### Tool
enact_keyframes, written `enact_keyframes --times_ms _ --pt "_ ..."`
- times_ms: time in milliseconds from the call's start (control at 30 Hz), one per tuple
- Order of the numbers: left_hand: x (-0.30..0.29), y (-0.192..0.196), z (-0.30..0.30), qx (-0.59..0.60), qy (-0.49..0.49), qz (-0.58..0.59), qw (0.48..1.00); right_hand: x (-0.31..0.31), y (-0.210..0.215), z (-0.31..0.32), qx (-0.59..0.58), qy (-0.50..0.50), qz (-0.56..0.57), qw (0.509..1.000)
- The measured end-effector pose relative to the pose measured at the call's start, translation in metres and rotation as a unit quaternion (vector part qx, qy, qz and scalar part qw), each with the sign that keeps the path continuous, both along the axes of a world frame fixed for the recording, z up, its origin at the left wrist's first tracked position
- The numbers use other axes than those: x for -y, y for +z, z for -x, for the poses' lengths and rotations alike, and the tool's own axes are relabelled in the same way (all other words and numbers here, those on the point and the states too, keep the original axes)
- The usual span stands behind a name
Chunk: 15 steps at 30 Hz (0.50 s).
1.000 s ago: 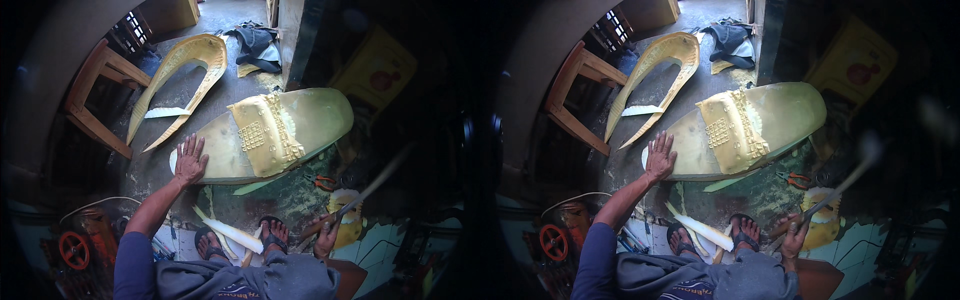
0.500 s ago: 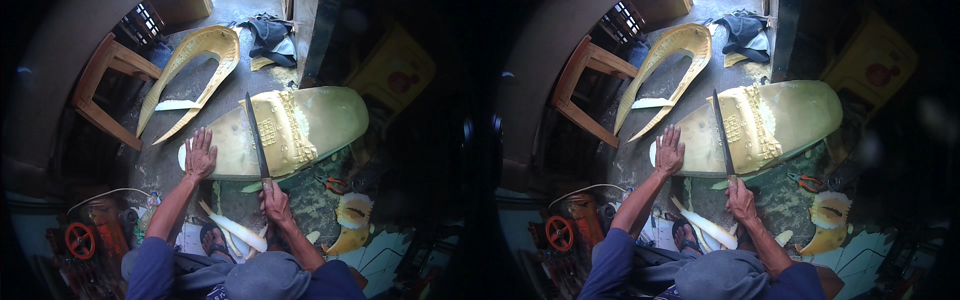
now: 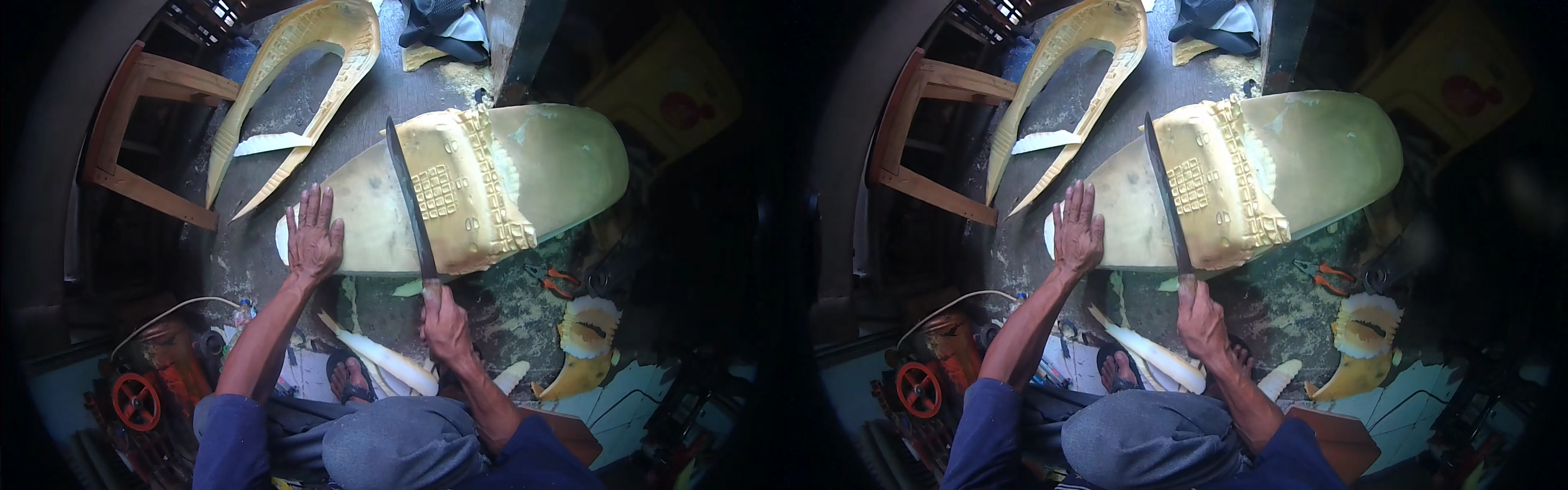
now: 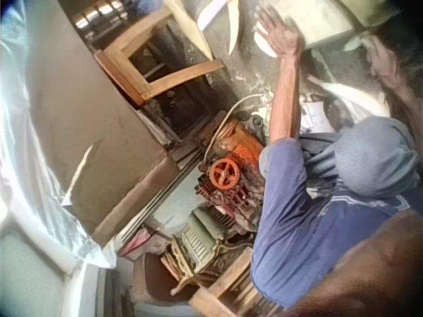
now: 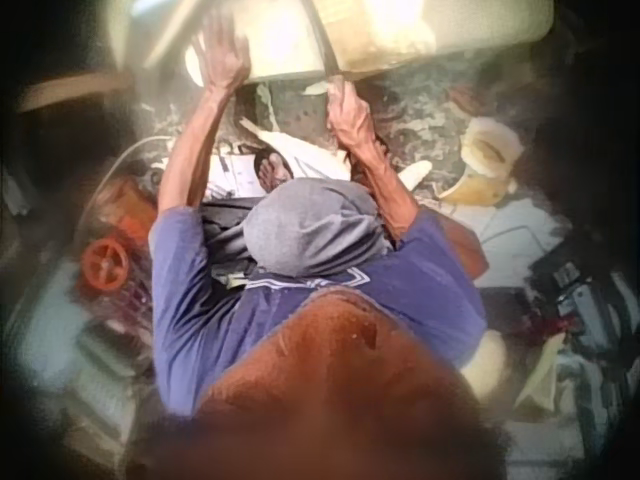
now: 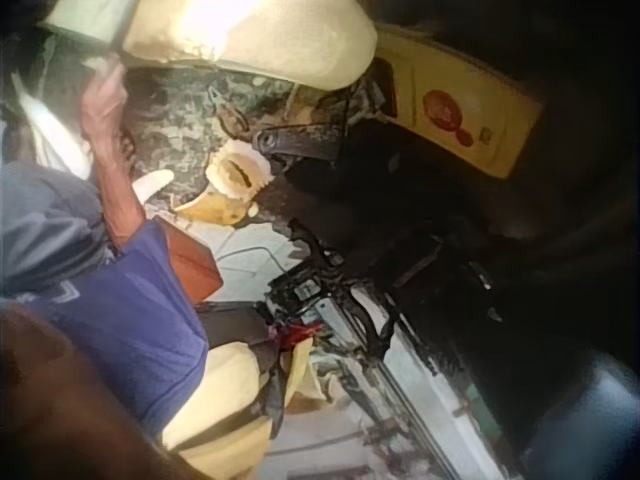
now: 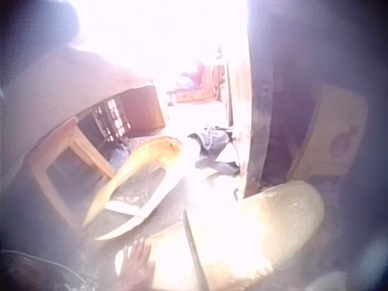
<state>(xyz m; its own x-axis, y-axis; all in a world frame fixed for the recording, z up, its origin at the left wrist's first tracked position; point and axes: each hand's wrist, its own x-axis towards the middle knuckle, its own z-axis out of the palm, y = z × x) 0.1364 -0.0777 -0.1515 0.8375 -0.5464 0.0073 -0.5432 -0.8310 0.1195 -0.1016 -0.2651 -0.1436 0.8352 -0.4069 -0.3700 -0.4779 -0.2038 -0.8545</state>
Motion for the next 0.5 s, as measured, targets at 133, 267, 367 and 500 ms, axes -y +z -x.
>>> enact_keyframes --times_ms 133,267,367,500 --pt "0.0 0.0 0.001 0.008 -0.005 -0.005 1.0 0.006 0.011 -0.006 -0.03 -0.002 -0.042 0.999" --pt "0.002 0.0 -0.002 -0.005 0.0 -0.007 1.0 0.009 0.014 -0.006 -0.02 0.007 -0.058 0.998" --pt "0.002 0.002 -0.002 0.017 -0.004 -0.009 1.0 0.007 0.011 -0.004 -0.076 0.009 -0.079 0.994" --pt "0.001 0.0 -0.002 -0.018 0.007 -0.021 1.0 0.008 0.008 -0.003 0.044 -0.003 -0.06 0.997"
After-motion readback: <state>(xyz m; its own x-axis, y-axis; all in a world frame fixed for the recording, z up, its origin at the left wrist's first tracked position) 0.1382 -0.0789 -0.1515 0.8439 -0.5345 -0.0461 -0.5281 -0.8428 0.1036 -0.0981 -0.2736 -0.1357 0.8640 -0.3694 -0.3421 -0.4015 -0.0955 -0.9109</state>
